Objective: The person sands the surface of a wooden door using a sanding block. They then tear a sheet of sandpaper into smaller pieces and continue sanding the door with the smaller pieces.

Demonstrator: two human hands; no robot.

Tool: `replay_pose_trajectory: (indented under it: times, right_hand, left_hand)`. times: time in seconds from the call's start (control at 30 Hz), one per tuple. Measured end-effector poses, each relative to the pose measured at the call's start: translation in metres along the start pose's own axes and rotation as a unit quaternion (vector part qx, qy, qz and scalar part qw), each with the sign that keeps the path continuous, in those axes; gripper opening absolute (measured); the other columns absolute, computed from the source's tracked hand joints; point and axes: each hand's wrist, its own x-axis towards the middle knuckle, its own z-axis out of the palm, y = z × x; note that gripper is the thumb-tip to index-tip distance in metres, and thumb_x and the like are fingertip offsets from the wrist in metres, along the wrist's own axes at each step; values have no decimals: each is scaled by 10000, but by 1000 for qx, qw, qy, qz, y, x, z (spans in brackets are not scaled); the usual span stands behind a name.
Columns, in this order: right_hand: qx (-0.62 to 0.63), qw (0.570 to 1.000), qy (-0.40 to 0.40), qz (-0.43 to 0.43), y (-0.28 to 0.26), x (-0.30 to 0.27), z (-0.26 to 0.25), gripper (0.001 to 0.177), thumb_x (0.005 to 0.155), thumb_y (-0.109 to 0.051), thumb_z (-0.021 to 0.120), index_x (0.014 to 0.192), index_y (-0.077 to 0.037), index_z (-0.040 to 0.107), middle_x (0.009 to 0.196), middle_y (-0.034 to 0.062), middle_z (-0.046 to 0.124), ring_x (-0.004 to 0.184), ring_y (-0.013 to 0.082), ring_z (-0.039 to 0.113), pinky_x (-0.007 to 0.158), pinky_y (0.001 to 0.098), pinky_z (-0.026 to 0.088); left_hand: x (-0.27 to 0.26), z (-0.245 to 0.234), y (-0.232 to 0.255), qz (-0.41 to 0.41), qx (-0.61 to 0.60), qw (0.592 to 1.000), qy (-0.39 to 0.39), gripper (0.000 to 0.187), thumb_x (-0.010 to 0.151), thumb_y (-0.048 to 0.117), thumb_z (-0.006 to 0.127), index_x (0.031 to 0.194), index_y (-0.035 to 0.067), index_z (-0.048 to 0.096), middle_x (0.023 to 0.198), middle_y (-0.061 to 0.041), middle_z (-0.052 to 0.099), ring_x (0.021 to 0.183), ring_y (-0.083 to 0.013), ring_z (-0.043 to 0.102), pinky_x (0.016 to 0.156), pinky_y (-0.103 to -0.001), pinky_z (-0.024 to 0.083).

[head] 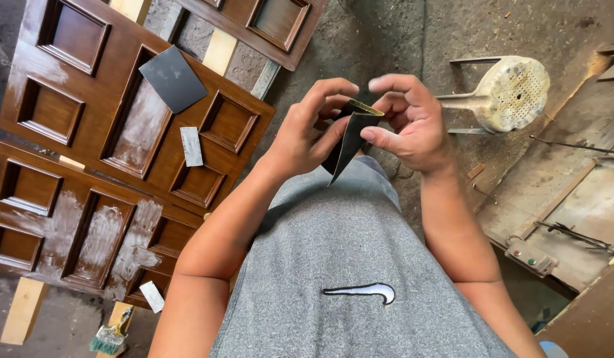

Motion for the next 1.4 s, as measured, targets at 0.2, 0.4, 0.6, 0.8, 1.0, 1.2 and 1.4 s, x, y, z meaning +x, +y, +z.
replay_pose_trajectory:
  times: [0.2,0.4,0.6,0.8,1.0,1.2,1.4]
  right_hand:
    - [-65,997,44,-11,-13,-5,12,275,870,31,846,1057,130,671,835,188,665,776,181,675,726,307,583]
    - [-72,994,82,-21,4,-12,3,211,884,35,850,980,123,685,795,187,611,730,189,643,693,333,584]
    - [-66,993,90,-23,-3,-12,3,162,920,36,818,945,100,671,799,171,598,719,150,586,660,290,534]
    - [-90,990,94,-46,-10,-14,2,173,910,52,834,925,108,670,797,190,602,719,167,592,664,303,533]
    - [-145,976,114,-113,-15,-16,7,185,928,20,829,941,116,672,815,205,604,729,187,575,649,313,497]
    - [-139,977,102,-125,-14,-18,5,176,880,17,852,898,116,708,809,213,648,715,233,639,652,325,527]
    - [-112,979,97,-138,-19,-17,7,190,828,38,878,876,113,710,785,201,655,692,228,646,643,327,536]
  left_hand:
    - [-3,2,7,-66,-96,993,20,246,1073,99,586,1317,76,581,998,-120,755,882,-148,724,766,-344,630]
    - [-4,10,23,-100,-96,990,4,592,931,74,825,1433,80,511,1147,-219,742,1026,-260,752,920,-417,614]
    - [-1,13,22,-141,-116,983,-12,427,1006,-6,682,1398,87,541,1088,-201,754,1019,-261,762,895,-409,635]
    - [5,19,24,-139,-140,980,2,506,967,26,766,1412,75,528,1115,-216,743,1009,-237,743,943,-424,619]
    - [1,21,15,-144,-60,988,3,326,866,36,844,1157,13,698,946,-181,781,919,-280,785,817,-366,642]
    - [1,21,18,-152,-78,985,-20,277,891,9,808,1148,-18,711,952,-193,787,946,-272,775,807,-361,639]
    - [3,21,19,-138,-76,987,-20,278,876,3,818,1136,-8,720,947,-174,788,947,-262,775,794,-351,642]
